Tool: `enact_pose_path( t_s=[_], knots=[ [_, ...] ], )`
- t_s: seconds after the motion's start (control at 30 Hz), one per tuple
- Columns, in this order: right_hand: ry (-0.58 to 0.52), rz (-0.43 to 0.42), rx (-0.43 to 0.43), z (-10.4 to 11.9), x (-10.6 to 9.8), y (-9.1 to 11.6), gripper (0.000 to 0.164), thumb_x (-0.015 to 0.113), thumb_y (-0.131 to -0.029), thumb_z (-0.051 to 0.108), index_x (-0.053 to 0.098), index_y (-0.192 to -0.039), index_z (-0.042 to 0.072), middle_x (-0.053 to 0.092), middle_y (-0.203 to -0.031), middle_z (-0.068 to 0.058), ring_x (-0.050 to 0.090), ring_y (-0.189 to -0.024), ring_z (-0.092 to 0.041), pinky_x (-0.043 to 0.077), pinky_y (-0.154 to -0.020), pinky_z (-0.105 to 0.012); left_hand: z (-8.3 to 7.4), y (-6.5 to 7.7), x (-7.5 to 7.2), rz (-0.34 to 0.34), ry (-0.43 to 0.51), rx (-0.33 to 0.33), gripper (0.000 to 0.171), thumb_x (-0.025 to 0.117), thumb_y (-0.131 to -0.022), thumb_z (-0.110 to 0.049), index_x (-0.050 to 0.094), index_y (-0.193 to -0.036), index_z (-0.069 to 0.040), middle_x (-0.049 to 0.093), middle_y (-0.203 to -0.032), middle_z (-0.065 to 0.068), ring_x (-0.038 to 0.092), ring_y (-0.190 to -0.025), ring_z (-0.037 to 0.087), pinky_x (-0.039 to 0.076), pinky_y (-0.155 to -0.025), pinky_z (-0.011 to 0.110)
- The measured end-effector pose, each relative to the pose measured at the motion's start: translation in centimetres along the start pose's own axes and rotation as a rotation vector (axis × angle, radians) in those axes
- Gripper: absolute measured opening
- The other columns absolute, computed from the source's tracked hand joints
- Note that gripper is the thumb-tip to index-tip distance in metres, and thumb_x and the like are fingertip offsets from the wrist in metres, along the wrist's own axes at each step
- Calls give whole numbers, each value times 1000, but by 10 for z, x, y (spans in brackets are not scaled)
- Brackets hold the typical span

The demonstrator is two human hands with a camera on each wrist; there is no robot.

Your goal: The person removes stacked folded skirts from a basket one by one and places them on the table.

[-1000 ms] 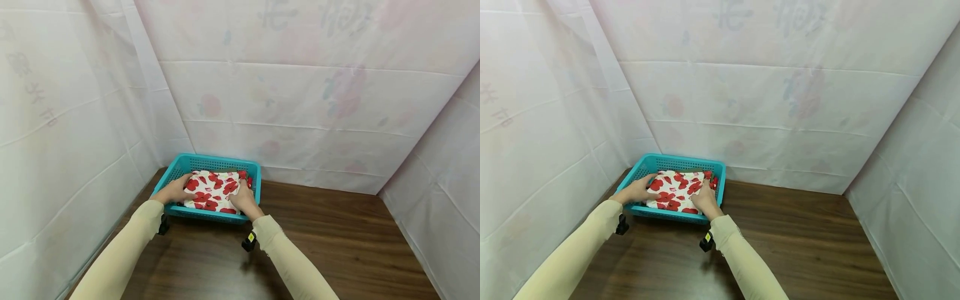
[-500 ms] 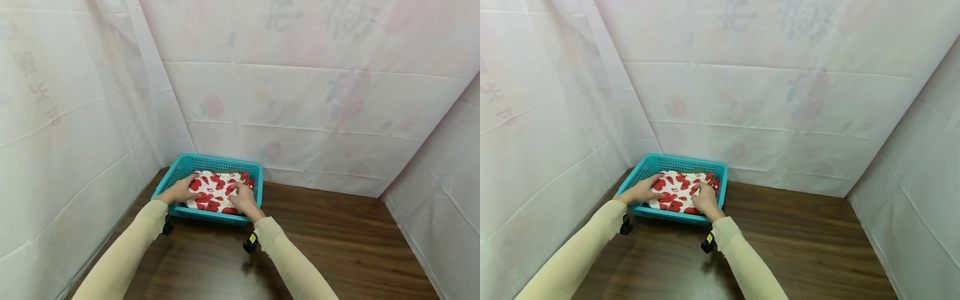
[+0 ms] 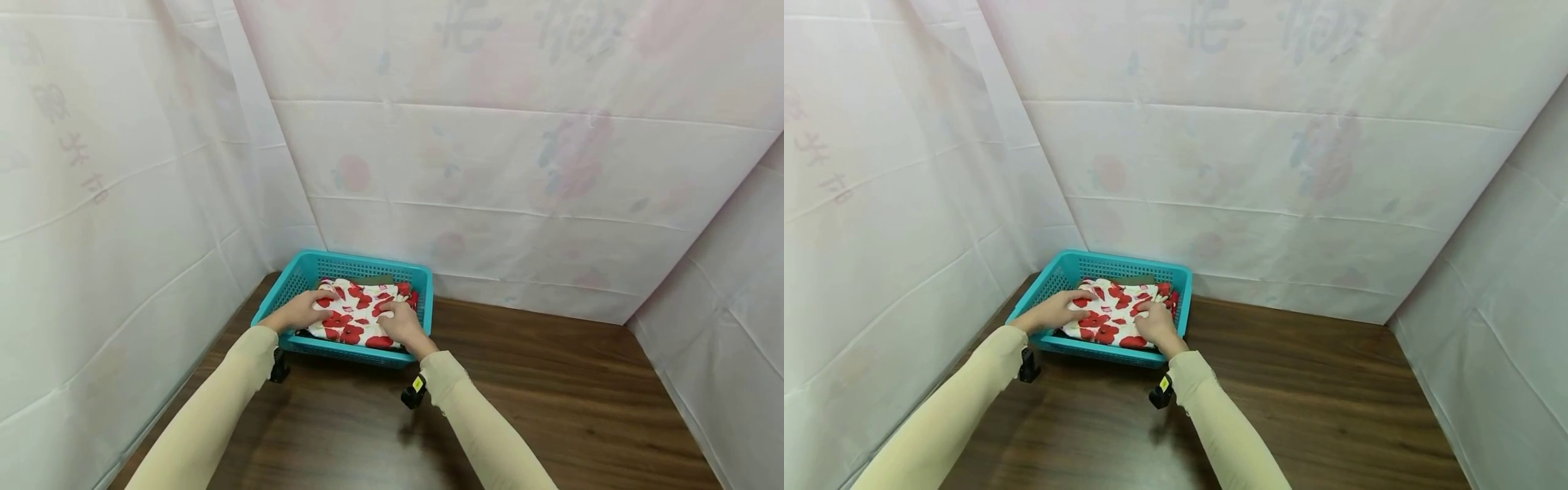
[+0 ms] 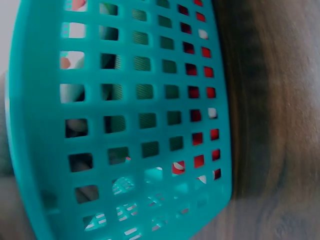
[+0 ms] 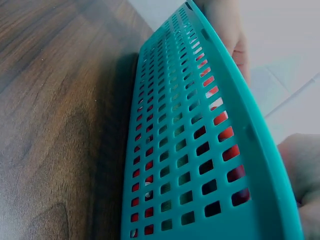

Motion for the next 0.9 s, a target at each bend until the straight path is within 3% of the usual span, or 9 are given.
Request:
enact_pose_path(
  t_s=[0.17, 0.4, 0.6, 0.77, 0.9],
  knots=[
    [-8, -98, -82, 8, -14, -1, 34, 62, -104, 19, 69, -132, 1, 76, -113, -15, 55, -51, -12, 41, -51, -25, -11, 1, -10, -55, 83, 40, 36, 62, -102, -23, 66, -137, -15, 51, -151, 23, 47, -133, 41, 45, -108, 64],
    [3, -156, -92, 13, -30, -2, 34, 64, -101, 13, 68, -135, 5, 72, -85, -18, 41, -40, -15, 39, -46, -24, -18, -5, -20, -86, 129, 42, 39, 67, -96, -18, 68, -134, -15, 47, -154, 22, 44, -134, 40, 50, -105, 58],
    [16, -65, -24, 8, -27, -1, 36, 66, -99, 11, 67, -135, 2, 70, -127, -18, 44, -46, -14, 40, -50, -24, -15, -7, -10, -21, 96, 2, 44, 66, -97, -19, 63, -140, -12, 43, -157, 24, 43, -137, 42, 45, -109, 62],
    [-7, -55, 87, -2, -25, -1, 41, 69, -97, 13, 64, -135, 1, 66, -123, -18, 59, -70, -19, 51, -60, -26, -10, -16, 3, 37, 40, -20, 53, 69, -97, -24, 55, -147, -12, 42, -156, 26, 41, -138, 45, 42, -110, 67],
    [-14, -86, 138, -12, -24, -4, 45, 71, -96, 14, 60, -138, 2, 61, -132, -18, 61, -92, -26, 59, -76, -35, -5, -24, 11, 47, 76, -65, 59, 66, -99, -26, 47, -153, -10, 35, -160, 27, 36, -142, 48, 35, -114, 69]
  ],
)
Point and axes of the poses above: each hand's wrist, its own y-axis away from the middle knuckle, its own x-axis out of the palm, z = x × y, the point moved 8 cm from there along -y, towards the middle knuckle
